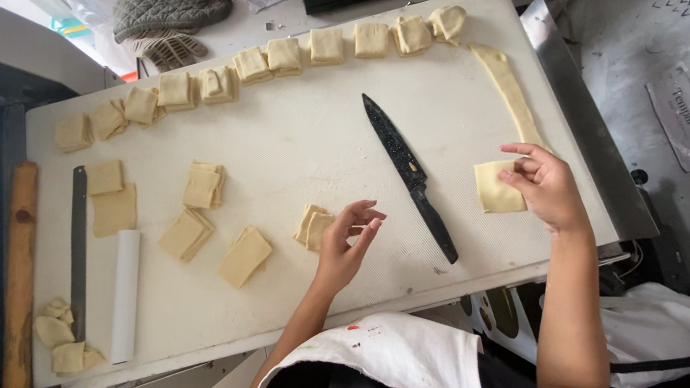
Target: The person sprinkles flour from a plastic bag onto a workspace, rolls a piece of dough with a small rolling pin, and uses a knife to cut the dough into strips and squares.
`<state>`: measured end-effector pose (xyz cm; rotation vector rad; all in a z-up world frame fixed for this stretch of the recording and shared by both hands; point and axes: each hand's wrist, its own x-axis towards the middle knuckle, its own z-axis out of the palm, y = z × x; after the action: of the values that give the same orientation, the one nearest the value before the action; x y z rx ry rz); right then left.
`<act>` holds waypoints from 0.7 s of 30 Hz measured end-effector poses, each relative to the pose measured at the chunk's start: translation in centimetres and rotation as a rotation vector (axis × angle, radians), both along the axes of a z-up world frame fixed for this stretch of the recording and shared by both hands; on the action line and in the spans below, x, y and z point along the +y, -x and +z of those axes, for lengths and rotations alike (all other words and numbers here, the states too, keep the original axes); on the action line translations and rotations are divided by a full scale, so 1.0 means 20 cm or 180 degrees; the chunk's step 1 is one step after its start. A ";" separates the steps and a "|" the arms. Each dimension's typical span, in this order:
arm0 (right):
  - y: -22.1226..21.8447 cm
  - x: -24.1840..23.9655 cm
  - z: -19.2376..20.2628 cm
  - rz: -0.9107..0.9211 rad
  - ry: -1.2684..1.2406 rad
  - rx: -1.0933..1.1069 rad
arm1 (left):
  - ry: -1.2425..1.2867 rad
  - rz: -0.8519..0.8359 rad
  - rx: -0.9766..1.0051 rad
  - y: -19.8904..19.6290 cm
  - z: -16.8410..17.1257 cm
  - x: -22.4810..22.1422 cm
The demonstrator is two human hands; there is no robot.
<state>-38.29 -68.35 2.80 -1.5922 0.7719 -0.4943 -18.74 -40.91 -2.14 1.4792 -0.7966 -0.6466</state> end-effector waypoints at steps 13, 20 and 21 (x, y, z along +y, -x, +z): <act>0.08 -0.34 -0.05 0.0289 0.0313 0.0307 | -0.0146 0.0314 0.0009 -0.05 -0.03 -0.08; -0.29 -0.66 0.00 0.0393 0.0343 0.0120 | -0.0126 0.0431 -0.0172 -0.08 -0.07 -0.07; -0.35 -0.72 -0.01 0.0391 0.0459 0.0318 | -0.0161 0.0441 -0.0115 -0.09 -0.07 -0.07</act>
<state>-31.36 -82.74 2.67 -1.7979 0.7208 -0.3907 -17.03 -42.37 -3.60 1.5808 -0.7029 -0.5405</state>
